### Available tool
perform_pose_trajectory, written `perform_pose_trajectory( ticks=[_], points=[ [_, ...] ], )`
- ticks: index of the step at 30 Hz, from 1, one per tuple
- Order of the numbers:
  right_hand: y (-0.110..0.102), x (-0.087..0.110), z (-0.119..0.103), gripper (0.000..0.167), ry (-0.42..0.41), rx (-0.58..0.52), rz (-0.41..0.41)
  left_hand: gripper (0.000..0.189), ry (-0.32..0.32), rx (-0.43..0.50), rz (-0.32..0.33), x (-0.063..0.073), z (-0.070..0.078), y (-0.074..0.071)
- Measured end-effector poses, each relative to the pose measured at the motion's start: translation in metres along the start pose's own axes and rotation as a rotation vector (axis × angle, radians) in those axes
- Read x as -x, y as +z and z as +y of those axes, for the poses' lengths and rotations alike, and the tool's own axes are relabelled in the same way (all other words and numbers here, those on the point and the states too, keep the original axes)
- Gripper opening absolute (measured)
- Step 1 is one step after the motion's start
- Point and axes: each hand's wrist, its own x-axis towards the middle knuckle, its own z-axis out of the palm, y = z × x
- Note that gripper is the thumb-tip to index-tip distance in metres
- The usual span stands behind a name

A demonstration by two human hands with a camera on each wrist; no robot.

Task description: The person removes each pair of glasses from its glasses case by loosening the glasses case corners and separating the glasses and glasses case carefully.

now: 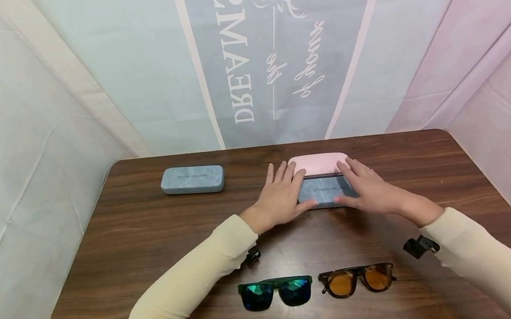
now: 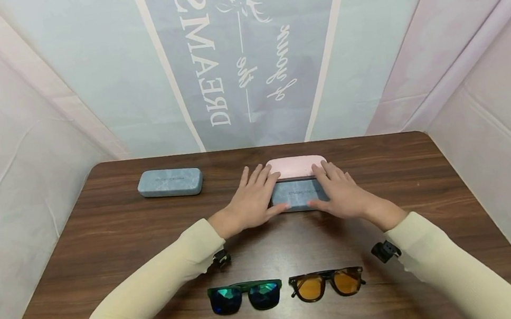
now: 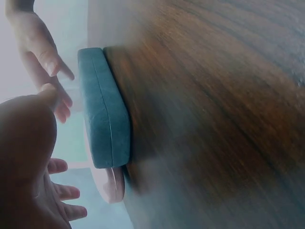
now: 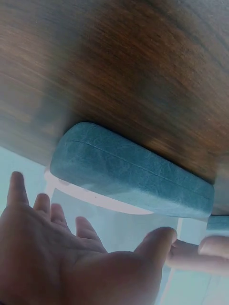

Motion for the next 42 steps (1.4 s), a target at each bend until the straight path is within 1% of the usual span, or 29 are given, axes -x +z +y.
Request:
perform_pose_trajectory(
  ticks=[5,8,12,17,24,29,37,42],
  points=[
    [0.002,0.000,-0.003,0.093,0.006,0.023,-0.006,0.084,-0.018,0.039,-0.034,0.002,0.002,-0.001],
    [0.003,0.000,-0.003,0.093,0.008,0.029,-0.007,0.087,-0.032,0.046,-0.057,0.003,0.002,-0.001],
    [0.004,-0.001,-0.005,0.095,0.013,0.031,-0.001,0.089,-0.043,0.036,-0.067,0.004,0.002,-0.001],
    [0.005,-0.003,-0.008,0.095,0.014,0.036,0.000,0.089,-0.054,0.050,-0.079,0.005,0.000,-0.001],
    [0.005,-0.007,-0.009,0.095,0.009,0.038,0.002,0.089,-0.059,0.044,-0.095,0.004,-0.004,0.000],
    [0.004,-0.010,-0.009,0.094,0.009,0.043,-0.015,0.089,-0.059,0.048,-0.094,0.005,-0.009,-0.003],
    [0.000,-0.015,-0.013,0.094,0.017,0.039,-0.052,0.089,-0.076,0.070,-0.109,0.008,-0.023,-0.004],
    [-0.001,-0.022,-0.019,0.093,0.004,0.054,-0.051,0.088,-0.093,0.066,-0.117,0.012,-0.031,-0.005]
  ],
)
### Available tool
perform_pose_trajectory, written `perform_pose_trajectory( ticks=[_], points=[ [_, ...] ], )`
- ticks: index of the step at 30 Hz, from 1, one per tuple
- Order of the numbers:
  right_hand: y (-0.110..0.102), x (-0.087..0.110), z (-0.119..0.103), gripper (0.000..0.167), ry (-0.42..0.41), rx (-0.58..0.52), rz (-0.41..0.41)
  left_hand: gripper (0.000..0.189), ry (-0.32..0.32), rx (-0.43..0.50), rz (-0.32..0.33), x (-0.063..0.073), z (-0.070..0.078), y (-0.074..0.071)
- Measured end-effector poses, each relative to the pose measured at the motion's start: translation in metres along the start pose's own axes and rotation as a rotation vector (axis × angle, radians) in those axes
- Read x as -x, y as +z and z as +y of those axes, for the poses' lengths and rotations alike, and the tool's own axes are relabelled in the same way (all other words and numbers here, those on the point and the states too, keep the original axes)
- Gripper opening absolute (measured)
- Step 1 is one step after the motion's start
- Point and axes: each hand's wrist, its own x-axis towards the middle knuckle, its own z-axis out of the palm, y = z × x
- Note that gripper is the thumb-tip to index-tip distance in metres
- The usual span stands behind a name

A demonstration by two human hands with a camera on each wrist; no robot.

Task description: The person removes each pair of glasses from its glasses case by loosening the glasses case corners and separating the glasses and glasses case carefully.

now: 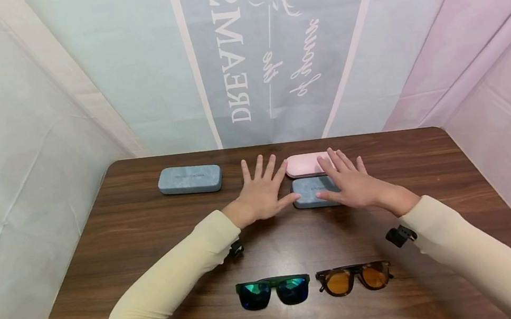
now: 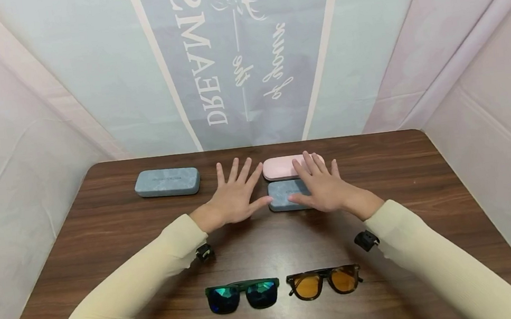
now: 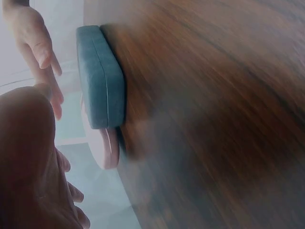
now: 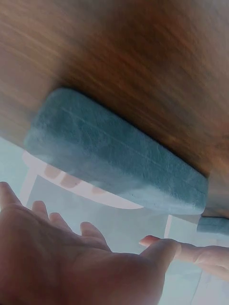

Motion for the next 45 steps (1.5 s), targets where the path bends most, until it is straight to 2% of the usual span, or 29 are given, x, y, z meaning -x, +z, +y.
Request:
perform_pose_trajectory(
  ticks=[6,18,25,45],
  points=[
    [-0.001,-0.010,-0.006,0.092,-0.012,0.014,0.001,0.088,-0.026,-0.021,-0.016,0.005,-0.011,-0.002],
    [-0.003,-0.026,-0.022,0.091,-0.019,0.017,-0.014,0.088,-0.082,-0.016,-0.002,0.015,-0.037,-0.009],
    [-0.004,-0.035,-0.028,0.092,-0.009,0.019,-0.006,0.089,-0.111,0.019,-0.007,0.020,-0.050,-0.011],
    [0.002,-0.063,-0.049,0.090,-0.013,0.003,-0.023,0.089,-0.172,0.041,-0.002,0.038,-0.088,-0.015]
  ],
)
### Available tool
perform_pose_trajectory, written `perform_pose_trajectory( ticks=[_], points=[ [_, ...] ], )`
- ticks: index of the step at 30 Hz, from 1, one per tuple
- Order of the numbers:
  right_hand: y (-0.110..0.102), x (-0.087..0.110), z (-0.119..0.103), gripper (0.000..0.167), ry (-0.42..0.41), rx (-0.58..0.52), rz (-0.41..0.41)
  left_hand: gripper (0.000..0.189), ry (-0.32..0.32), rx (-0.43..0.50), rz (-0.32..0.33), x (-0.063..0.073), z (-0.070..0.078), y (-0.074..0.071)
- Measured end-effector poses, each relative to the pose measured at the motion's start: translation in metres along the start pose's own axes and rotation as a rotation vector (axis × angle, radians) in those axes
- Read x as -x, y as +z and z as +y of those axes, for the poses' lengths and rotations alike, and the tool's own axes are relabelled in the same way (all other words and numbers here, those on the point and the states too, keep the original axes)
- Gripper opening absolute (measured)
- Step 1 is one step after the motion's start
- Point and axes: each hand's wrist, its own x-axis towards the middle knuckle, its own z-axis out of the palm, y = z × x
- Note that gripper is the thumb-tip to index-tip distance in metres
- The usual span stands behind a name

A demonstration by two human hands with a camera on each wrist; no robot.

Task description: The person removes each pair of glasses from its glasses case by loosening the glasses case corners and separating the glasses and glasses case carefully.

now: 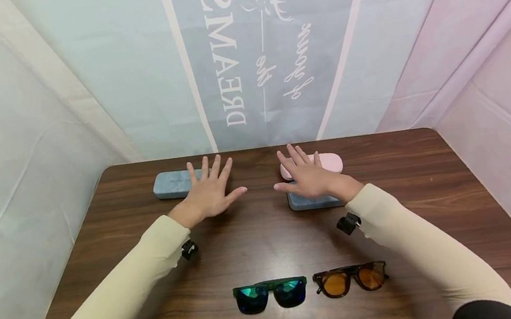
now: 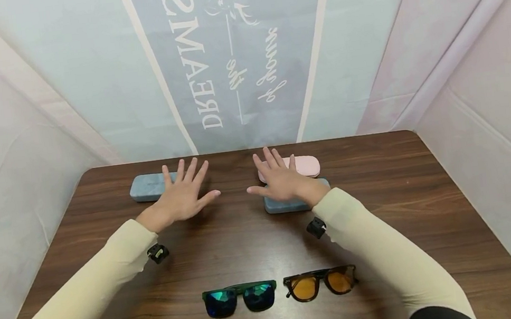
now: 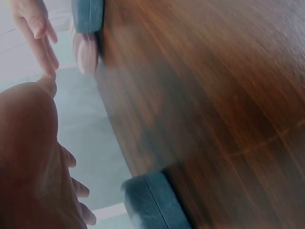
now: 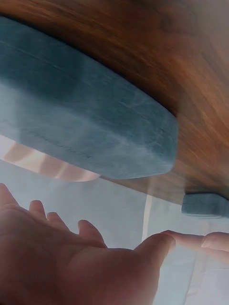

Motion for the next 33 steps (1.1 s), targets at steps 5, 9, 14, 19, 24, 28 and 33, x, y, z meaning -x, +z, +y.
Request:
perform_pose_trajectory(
  ticks=[5,9,14,19,24,28,33],
  points=[
    [0.003,-0.008,-0.007,0.091,0.014,-0.003,-0.023,0.088,-0.020,-0.002,0.005,0.004,-0.012,0.001],
    [0.005,-0.011,-0.013,0.091,0.023,0.008,-0.049,0.089,-0.032,0.018,0.009,0.008,-0.023,0.002],
    [0.007,-0.015,-0.018,0.089,0.008,0.010,-0.055,0.090,-0.048,0.045,0.004,0.015,-0.037,0.002],
    [0.009,-0.019,-0.020,0.089,0.024,0.019,-0.052,0.090,-0.058,0.065,0.006,0.019,-0.049,0.001],
    [0.010,-0.023,-0.025,0.089,0.027,0.010,-0.045,0.090,-0.081,0.068,0.008,0.024,-0.061,-0.004],
    [0.012,-0.027,-0.031,0.088,0.027,0.008,-0.051,0.090,-0.102,0.078,-0.005,0.030,-0.072,-0.007],
    [0.014,-0.030,-0.036,0.087,0.015,0.020,-0.049,0.092,-0.128,0.106,-0.007,0.040,-0.089,-0.011]
  ],
)
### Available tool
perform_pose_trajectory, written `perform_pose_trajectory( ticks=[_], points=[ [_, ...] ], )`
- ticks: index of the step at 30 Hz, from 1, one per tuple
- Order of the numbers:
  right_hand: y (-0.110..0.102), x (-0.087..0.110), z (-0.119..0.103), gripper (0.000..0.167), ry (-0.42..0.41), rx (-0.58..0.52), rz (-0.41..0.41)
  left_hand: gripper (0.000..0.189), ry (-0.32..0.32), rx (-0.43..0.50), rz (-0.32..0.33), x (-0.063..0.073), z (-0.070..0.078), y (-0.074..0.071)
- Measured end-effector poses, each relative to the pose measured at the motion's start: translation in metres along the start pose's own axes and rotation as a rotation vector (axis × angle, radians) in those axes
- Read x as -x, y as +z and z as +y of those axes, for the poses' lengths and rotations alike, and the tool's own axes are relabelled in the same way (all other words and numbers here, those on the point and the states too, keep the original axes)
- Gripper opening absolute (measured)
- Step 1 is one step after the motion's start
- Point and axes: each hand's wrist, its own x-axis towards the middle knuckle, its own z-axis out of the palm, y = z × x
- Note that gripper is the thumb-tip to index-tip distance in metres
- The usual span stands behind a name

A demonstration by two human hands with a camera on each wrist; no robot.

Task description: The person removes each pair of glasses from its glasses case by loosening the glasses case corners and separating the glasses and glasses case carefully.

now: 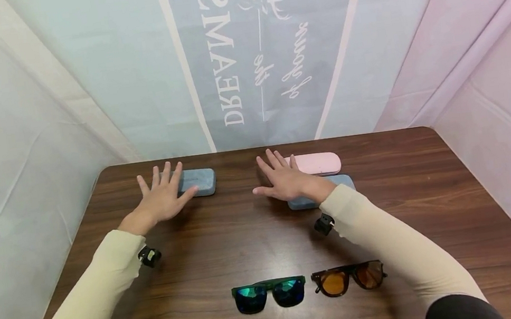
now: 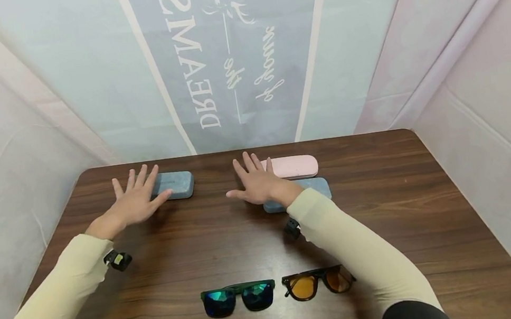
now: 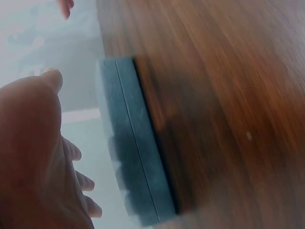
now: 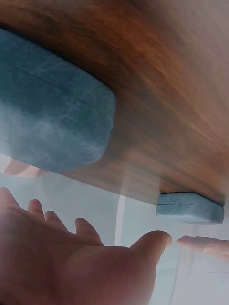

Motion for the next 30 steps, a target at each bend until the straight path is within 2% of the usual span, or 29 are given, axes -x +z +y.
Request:
perform_pose_trajectory(
  ticks=[5,11,16,21,30],
  points=[
    [0.003,-0.004,-0.004,0.088,-0.011,0.014,0.004,0.094,-0.012,0.038,0.011,0.006,-0.019,0.001],
    [0.010,-0.010,-0.008,0.087,-0.017,0.036,0.008,0.096,-0.019,0.054,0.020,0.009,-0.036,0.005],
    [0.014,-0.014,-0.016,0.087,-0.043,0.038,0.004,0.095,-0.041,0.076,0.034,0.016,-0.046,0.005],
    [0.017,-0.018,-0.021,0.087,-0.037,0.048,0.012,0.095,-0.048,0.085,0.013,0.022,-0.055,0.005],
    [0.026,-0.032,-0.028,0.084,-0.088,0.025,0.071,0.095,-0.056,0.132,-0.003,0.026,-0.066,0.008]
  ],
)
